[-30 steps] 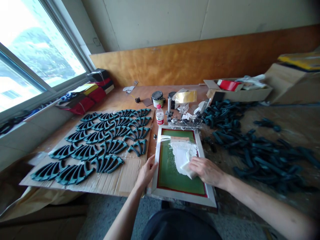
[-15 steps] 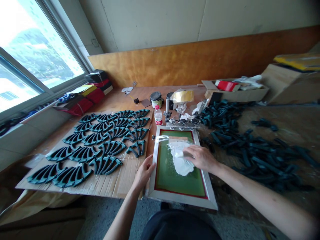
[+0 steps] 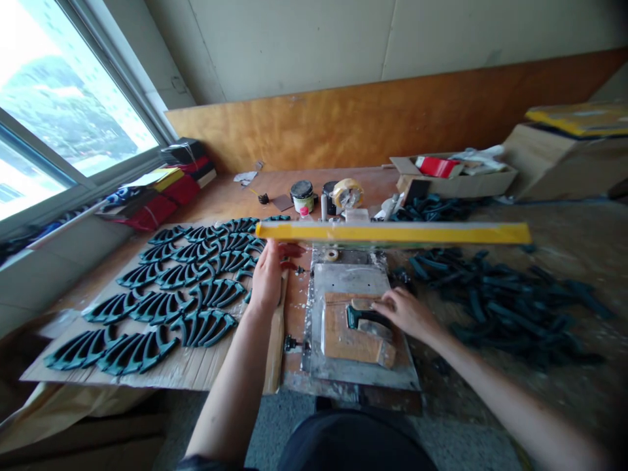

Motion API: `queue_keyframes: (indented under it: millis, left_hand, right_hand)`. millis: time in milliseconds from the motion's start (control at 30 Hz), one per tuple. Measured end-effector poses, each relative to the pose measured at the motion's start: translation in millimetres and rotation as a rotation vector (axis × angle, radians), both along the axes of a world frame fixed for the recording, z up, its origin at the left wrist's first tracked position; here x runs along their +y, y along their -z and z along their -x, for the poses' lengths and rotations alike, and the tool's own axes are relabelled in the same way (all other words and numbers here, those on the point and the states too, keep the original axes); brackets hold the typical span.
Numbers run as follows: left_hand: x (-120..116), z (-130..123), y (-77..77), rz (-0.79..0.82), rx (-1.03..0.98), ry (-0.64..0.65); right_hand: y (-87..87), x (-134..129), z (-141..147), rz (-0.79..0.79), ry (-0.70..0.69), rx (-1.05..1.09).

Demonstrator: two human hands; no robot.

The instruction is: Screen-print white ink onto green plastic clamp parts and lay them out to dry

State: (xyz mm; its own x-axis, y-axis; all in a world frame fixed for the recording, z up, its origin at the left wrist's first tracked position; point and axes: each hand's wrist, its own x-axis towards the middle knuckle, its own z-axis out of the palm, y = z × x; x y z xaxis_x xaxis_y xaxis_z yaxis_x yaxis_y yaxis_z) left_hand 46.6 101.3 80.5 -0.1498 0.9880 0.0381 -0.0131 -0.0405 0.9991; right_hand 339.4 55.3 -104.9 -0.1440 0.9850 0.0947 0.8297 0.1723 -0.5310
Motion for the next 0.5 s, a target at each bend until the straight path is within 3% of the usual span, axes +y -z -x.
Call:
queue_keyframes:
  millis: [100, 167, 233, 300, 333, 400, 500]
  left_hand:
    - [7, -13, 2.6, -0.059, -0.024, -0.058]
    - [-11, -22, 20.9, 0.008, -0.005, -0.101]
    - [-44, -32, 50.6, 0.271, 0.035, 0.030]
    - [-83, -42, 82.8, 0.626, 0.056, 0.308]
    - [-101, -48, 96.6, 0.700, 0.023, 0.342]
    - [-126, -55, 116.1, 0.725, -0.072, 0.265]
    - [-127, -41, 127.5, 0.660, -0.143, 0.099]
  right_hand:
    - [14.7, -20, 28, 0.131, -0.077, -0.107]
    - [9.8, -25, 39, 0.203, -0.013, -0.083]
    - [-3.1, -31, 51, 0.165, 0.067, 0.029]
    - [-19.0, -42, 69, 0.011, 0.098, 0.137]
    - [-26.6, -49, 80, -0.075, 0.079, 0.166]
    - [-37.6, -63, 99, -0.192, -0.041, 0.182]
    - [-34.2, -74, 94, -0.250, -0.259, 0.192]
